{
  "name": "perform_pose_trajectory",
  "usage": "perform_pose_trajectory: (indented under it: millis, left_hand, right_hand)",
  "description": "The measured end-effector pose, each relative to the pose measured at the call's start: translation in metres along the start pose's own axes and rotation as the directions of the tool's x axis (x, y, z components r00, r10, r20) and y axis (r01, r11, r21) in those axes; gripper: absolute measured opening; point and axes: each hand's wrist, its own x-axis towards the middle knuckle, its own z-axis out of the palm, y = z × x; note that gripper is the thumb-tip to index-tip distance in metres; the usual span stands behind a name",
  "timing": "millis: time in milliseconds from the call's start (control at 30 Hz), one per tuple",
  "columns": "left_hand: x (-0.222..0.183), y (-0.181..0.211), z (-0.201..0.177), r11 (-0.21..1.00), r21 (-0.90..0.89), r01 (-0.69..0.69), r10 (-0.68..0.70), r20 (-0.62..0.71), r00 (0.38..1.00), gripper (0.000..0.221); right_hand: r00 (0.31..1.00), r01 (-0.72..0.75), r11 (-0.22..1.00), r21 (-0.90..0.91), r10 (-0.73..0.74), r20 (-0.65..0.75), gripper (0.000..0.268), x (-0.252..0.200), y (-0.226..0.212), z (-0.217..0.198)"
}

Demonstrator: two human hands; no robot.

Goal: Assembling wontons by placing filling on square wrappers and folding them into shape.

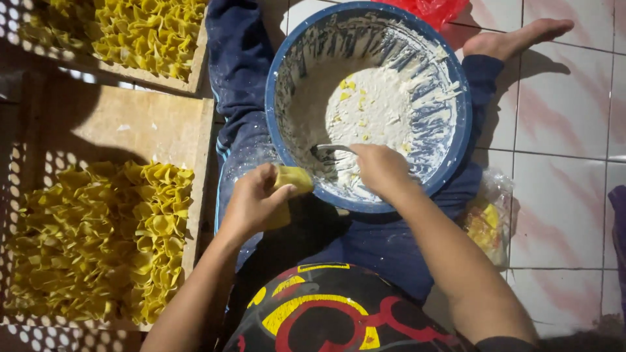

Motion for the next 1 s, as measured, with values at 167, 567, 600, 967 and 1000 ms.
perform_pose_trajectory:
  millis: [167, 567, 600, 967, 1000]
  left_hand:
    - [-0.013, -0.027, 0.001, 0.757, -0.653, -0.006, -0.039, -0.054, 0.998, 0.021]
    - [-0.01, -0.052, 0.013, 0.194, -0.981, -0.019, -0.181, -0.055, 0.982, 0.033]
    - [-0.011, -0.038, 0.009, 0.139, -0.99, -0.03, -0.188, -0.056, 0.981, 0.034]
    - [0.0, -0.101, 0.034, -0.006, -0.999, -0.047, -0.274, -0.043, 0.961, 0.027]
    - [0.0, -0.101, 0.034, -0.014, -0.999, -0.048, -0.272, -0.042, 0.961, 0.026]
  right_hand:
    - [0.993, 0.075, 0.987, -0.139, -0.086, -0.075, 0.027, 0.073, 0.003, 0.055]
    - [0.995, -0.073, 0.997, 0.03, 0.071, 0.07, 0.03, 0.066, -0.008, 0.057]
    - [0.991, -0.112, 0.989, 0.095, 0.103, 0.09, 0.032, 0.07, -0.005, 0.063]
    - [0.99, -0.026, 0.971, 0.239, -0.009, 0.143, 0.026, 0.041, -0.021, 0.021]
    - [0.989, -0.027, 0.96, 0.279, -0.015, 0.148, 0.026, 0.039, -0.021, 0.019]
